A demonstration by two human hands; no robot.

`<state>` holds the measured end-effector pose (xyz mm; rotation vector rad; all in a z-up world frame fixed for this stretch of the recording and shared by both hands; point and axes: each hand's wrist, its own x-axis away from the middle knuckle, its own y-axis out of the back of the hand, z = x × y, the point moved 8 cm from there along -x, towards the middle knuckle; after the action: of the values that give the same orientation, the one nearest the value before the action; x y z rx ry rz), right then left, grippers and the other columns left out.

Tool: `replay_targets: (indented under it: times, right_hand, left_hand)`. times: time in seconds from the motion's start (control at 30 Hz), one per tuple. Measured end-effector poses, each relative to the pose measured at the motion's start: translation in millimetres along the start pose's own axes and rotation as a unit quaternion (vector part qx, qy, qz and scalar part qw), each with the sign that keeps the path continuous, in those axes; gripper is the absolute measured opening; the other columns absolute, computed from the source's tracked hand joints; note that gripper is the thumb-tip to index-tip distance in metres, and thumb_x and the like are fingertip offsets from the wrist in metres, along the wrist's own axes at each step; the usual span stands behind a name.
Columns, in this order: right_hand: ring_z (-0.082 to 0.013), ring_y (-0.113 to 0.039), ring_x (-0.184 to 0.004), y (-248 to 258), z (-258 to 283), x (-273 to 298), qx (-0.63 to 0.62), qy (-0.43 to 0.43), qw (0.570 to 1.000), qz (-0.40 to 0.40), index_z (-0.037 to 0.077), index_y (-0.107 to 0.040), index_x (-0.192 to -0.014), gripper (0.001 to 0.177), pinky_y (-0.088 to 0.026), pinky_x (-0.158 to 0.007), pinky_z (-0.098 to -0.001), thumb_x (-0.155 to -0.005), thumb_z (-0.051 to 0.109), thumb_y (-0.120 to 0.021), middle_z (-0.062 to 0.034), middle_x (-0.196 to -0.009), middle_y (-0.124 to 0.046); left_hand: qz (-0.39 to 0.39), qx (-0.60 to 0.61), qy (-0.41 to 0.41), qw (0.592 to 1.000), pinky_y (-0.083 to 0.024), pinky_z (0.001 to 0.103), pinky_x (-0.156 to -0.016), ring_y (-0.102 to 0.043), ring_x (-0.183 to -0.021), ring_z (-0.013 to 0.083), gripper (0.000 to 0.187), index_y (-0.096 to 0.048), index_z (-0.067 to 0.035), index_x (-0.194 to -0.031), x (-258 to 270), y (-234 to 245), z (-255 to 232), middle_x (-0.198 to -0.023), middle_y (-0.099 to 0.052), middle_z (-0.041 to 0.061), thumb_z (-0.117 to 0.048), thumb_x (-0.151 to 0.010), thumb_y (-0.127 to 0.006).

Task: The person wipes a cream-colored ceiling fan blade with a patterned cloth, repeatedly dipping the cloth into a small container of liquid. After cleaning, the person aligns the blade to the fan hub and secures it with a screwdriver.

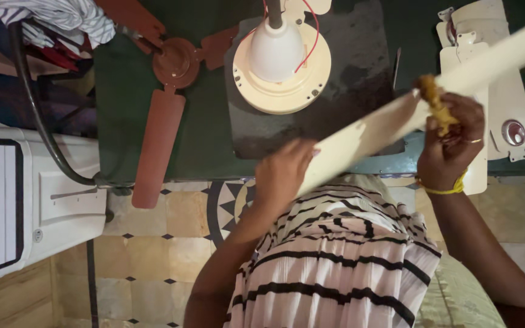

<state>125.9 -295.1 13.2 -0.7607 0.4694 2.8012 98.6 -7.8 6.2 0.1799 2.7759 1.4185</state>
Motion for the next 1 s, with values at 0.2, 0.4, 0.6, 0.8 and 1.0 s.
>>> replay_targets:
  times: [0.2,0.4,0.6,0.8,1.0]
  right_hand:
    - [-0.0326,-0.06,-0.141,-50,-21,22,0.063,0.008,0.988,0.143,0.004,-0.059,-0.138,0.044,-0.056,-0.111,-0.0416,-0.097,-0.011,-0.051,-0.0181,-0.147,-0.059]
    - [-0.0433,-0.029,-0.15,-86,-29,63,0.241,0.113,0.904,0.336,0.006,-0.052,-0.145,0.07,-0.022,-0.121,-0.0586,-0.086,0.04,-0.065,-0.0196,-0.157,-0.041]
    - [-0.0391,-0.024,-0.158,-96,-30,58,0.307,0.1,0.881,0.347,0.009,-0.049,-0.155,0.06,-0.018,-0.129,-0.0554,-0.103,0.037,-0.055,-0.0156,-0.166,-0.039]
    - [-0.0373,-0.025,-0.156,-127,-40,37,0.286,0.137,0.858,0.404,0.009,-0.05,-0.152,0.061,-0.018,-0.127,-0.0567,-0.1,0.042,-0.053,-0.0139,-0.161,-0.04]
    - [-0.0351,-0.029,-0.155,-101,-94,-16,0.29,0.125,0.865,0.39,0.01,-0.051,-0.151,0.055,-0.024,-0.125,-0.0556,-0.102,0.035,-0.049,-0.012,-0.163,-0.044]
  left_hand:
    - [0.006,0.098,0.047,0.994,-0.055,0.043,-0.074,-0.071,-0.092,0.0315,0.022,-0.074,-0.017,-0.112,-57,-33,44,-0.107,-0.075,0.006,-0.033,-0.098,-0.067]
    - [0.041,-0.034,0.035,0.998,-0.044,0.06,-0.1,-0.051,-0.128,0.0377,0.066,-0.059,-0.016,-0.139,-36,-74,38,-0.146,-0.051,0.01,-0.046,-0.084,-0.078]
    - [0.045,-0.058,-0.028,0.997,-0.014,0.077,-0.113,-0.017,-0.153,0.0445,0.122,-0.035,-0.016,-0.157,-26,-94,-8,-0.165,-0.022,0.016,-0.047,-0.056,-0.096]
    - [0.056,-0.052,0.0,0.997,-0.015,0.073,-0.117,-0.02,-0.155,0.0393,0.129,-0.031,-0.013,-0.158,-32,-94,0,-0.167,-0.026,0.014,-0.046,-0.052,-0.097]
    - [0.057,-0.062,0.053,0.995,-0.018,0.07,-0.116,-0.023,-0.151,0.0381,0.13,-0.03,-0.014,-0.158,-38,-91,-4,-0.165,-0.024,0.018,-0.049,-0.052,-0.096]
